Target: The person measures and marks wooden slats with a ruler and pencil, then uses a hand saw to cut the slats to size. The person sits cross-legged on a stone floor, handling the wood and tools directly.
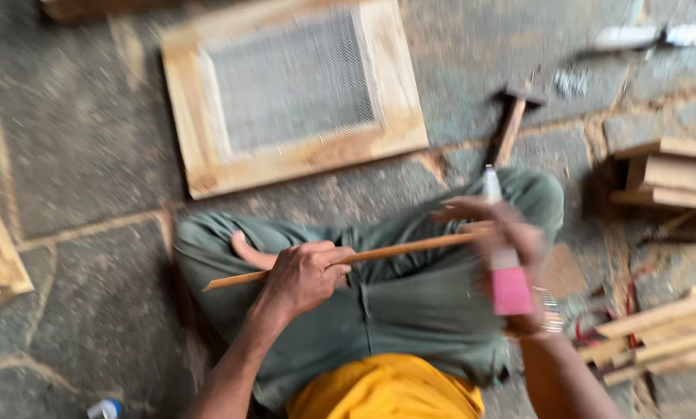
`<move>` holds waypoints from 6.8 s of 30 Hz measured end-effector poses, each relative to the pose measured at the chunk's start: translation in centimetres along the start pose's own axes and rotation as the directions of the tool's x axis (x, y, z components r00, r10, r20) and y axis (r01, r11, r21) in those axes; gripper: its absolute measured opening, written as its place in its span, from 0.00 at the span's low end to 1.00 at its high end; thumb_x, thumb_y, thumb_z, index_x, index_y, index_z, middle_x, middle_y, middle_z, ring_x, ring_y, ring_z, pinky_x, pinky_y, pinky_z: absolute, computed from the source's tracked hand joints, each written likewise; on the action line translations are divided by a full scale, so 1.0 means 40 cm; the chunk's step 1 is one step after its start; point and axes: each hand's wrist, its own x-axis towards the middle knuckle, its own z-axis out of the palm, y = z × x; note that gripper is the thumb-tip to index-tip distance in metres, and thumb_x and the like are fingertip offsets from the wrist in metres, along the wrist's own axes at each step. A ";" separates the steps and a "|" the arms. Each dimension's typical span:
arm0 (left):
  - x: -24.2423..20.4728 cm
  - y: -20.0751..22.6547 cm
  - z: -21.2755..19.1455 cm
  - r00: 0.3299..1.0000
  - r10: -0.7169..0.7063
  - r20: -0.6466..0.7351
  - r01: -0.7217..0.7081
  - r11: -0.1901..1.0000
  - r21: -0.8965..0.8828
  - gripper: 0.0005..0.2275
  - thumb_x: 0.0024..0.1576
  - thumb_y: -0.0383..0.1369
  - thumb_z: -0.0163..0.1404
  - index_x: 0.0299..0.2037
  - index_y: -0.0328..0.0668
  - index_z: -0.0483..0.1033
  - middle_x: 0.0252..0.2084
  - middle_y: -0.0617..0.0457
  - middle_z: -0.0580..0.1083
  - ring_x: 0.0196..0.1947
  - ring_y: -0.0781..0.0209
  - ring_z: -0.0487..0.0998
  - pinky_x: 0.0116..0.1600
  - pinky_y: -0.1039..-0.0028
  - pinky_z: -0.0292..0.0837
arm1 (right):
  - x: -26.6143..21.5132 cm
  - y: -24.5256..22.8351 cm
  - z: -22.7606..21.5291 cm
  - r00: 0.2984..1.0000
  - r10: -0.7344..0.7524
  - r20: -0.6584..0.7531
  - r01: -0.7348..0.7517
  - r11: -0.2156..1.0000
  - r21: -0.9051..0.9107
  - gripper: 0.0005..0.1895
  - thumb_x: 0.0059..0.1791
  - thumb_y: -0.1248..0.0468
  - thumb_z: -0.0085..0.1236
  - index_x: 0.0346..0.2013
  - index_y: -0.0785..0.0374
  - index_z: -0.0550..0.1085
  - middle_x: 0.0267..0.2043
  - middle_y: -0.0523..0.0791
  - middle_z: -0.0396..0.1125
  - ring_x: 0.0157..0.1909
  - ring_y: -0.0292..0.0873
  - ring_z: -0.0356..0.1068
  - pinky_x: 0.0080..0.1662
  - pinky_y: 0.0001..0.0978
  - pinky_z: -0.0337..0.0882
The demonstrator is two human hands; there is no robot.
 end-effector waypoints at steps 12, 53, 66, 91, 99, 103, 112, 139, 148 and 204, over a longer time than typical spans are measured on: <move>-0.087 0.011 0.096 0.964 0.169 -0.204 -0.144 0.981 0.132 0.14 0.55 0.30 0.61 0.51 0.43 0.81 0.33 0.51 0.73 0.37 0.49 0.76 0.42 0.60 0.72 | -0.082 0.121 -0.034 0.962 0.223 0.157 -0.229 0.973 0.021 0.08 0.49 0.70 0.58 0.41 0.71 0.80 0.38 0.48 0.75 0.40 0.38 0.74 0.42 0.27 0.73; -0.110 -0.020 0.140 0.978 0.129 -0.164 -0.105 0.984 0.147 0.18 0.55 0.25 0.58 0.57 0.45 0.80 0.35 0.54 0.73 0.39 0.54 0.75 0.45 0.62 0.70 | 0.001 0.149 0.004 0.800 0.520 0.298 -0.472 0.853 -0.221 0.04 0.46 0.68 0.61 0.31 0.67 0.79 0.28 0.42 0.73 0.33 0.33 0.70 0.36 0.26 0.69; -0.097 0.015 0.099 0.978 0.055 -0.202 -0.052 0.998 0.020 0.16 0.54 0.27 0.61 0.54 0.45 0.82 0.33 0.52 0.74 0.37 0.49 0.75 0.45 0.61 0.71 | -0.103 0.157 -0.150 0.936 0.324 -0.139 -0.283 0.926 0.252 0.11 0.59 0.64 0.61 0.34 0.66 0.75 0.30 0.44 0.70 0.29 0.36 0.68 0.35 0.27 0.67; 0.784 0.489 0.588 0.889 0.459 0.013 -0.453 0.872 0.188 0.12 0.58 0.33 0.55 0.51 0.55 0.83 0.41 0.40 0.73 0.41 0.41 0.74 0.42 0.55 0.72 | -0.073 0.520 -0.644 0.210 0.158 -0.965 -0.396 0.916 0.064 0.14 0.57 0.56 0.53 0.47 0.65 0.72 0.29 0.39 0.66 0.20 0.31 0.67 0.19 0.23 0.68; 0.890 0.464 0.804 0.826 0.559 0.079 -0.557 0.784 0.273 0.20 0.54 0.23 0.48 0.56 0.51 0.81 0.41 0.43 0.71 0.44 0.46 0.74 0.49 0.57 0.75 | -0.131 0.685 -0.512 0.058 0.100 -0.993 -0.170 0.981 0.089 0.14 0.59 0.55 0.50 0.52 0.61 0.76 0.23 0.36 0.59 0.18 0.29 0.54 0.20 0.24 0.54; 0.924 0.451 0.889 0.719 0.694 0.043 -0.660 0.660 0.359 0.22 0.53 0.20 0.48 0.58 0.48 0.78 0.48 0.43 0.71 0.48 0.49 0.72 0.50 0.61 0.74 | -0.140 0.692 -0.496 0.092 -0.015 -0.996 -0.134 0.991 -0.028 0.13 0.62 0.57 0.55 0.56 0.62 0.75 0.31 0.34 0.62 0.27 0.27 0.54 0.30 0.23 0.54; 0.973 0.494 0.998 0.692 0.722 0.005 -0.640 0.611 0.466 0.14 0.57 0.34 0.53 0.53 0.51 0.77 0.54 0.41 0.71 0.50 0.48 0.71 0.51 0.58 0.72 | -0.147 0.659 -0.514 0.103 0.155 -0.983 -0.060 0.987 0.149 0.11 0.59 0.59 0.54 0.53 0.60 0.75 0.23 0.33 0.59 0.22 0.25 0.56 0.24 0.20 0.53; 1.025 0.552 1.101 0.707 0.702 0.087 -0.680 0.640 0.357 0.13 0.63 0.41 0.49 0.57 0.59 0.79 0.49 0.41 0.78 0.36 0.59 0.77 0.30 0.74 0.72 | -0.172 0.601 -0.579 0.216 0.189 -0.958 -0.223 0.965 0.140 0.16 0.58 0.53 0.52 0.52 0.59 0.76 0.22 0.33 0.62 0.19 0.25 0.55 0.20 0.22 0.53; 1.027 0.544 1.114 0.688 0.720 0.094 -0.688 0.606 0.400 0.13 0.65 0.39 0.49 0.58 0.57 0.78 0.51 0.40 0.78 0.35 0.61 0.78 0.28 0.77 0.72 | -0.162 0.573 -0.586 0.229 0.203 -0.952 -0.285 0.949 0.134 0.15 0.60 0.54 0.52 0.55 0.60 0.77 0.25 0.31 0.60 0.22 0.24 0.53 0.24 0.21 0.50; 0.935 0.542 1.050 0.891 0.398 -0.216 -0.346 0.907 0.241 0.34 0.53 0.52 0.58 0.59 0.27 0.70 0.42 0.39 0.79 0.37 0.49 0.81 0.44 0.59 0.77 | -0.187 0.683 -0.530 0.209 0.024 -0.978 -0.089 0.996 0.006 0.12 0.61 0.57 0.55 0.51 0.63 0.75 0.24 0.34 0.60 0.24 0.26 0.56 0.27 0.22 0.51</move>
